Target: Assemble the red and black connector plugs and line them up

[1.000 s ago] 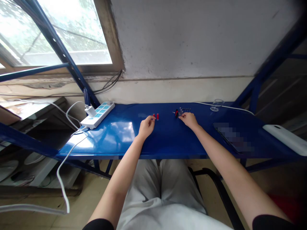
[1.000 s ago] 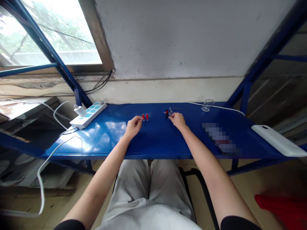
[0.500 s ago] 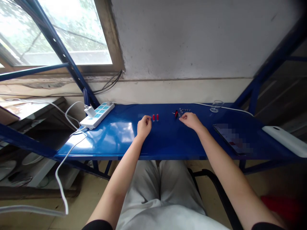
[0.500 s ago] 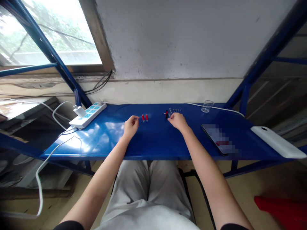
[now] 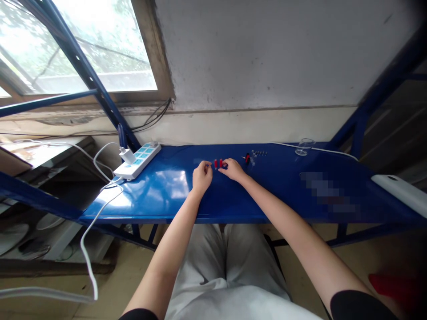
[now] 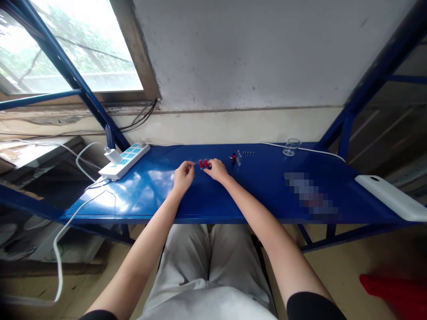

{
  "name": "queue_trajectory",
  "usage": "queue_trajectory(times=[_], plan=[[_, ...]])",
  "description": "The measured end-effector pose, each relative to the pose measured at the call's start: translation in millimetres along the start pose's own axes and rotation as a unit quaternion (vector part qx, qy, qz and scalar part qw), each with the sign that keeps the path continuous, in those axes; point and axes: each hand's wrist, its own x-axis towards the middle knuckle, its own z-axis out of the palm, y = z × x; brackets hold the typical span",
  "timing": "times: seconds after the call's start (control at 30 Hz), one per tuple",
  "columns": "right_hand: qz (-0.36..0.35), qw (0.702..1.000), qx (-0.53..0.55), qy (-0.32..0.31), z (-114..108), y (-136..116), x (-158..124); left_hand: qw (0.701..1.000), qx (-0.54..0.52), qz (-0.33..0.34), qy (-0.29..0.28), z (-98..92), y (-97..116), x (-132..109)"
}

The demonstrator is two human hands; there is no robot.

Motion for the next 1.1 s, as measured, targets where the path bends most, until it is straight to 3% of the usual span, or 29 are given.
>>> queue_trajectory(times=[0.33,0.53,0.63,0.87,1.0,1.1], plan=[[0.025,0.999,0.043,0.019,0,-8,0,1.000,-0.020,-0.002,0.000,-1.7,4,-1],[-0.107,0.991,0.044,0.073,-17,-24,-25,0.992,-0.116,0.015,-0.057,-2.4,16,-5],[-0.133,0.984,0.028,0.117,-22,-29,-36,0.981,-0.169,0.009,-0.093,-1.7,17,-5],[-0.072,0.967,0.142,0.198,-24,-30,-45,0.949,-0.292,-0.021,-0.116,-6.0,23,-2],[-0.024,0.961,0.239,0.139,-23,-29,-46,0.941,-0.305,-0.018,-0.147,-6.5,26,-3],[-0.017,0.962,0.251,0.110,-22,-30,-47,0.934,-0.317,-0.012,-0.163,-5.4,26,-4]])
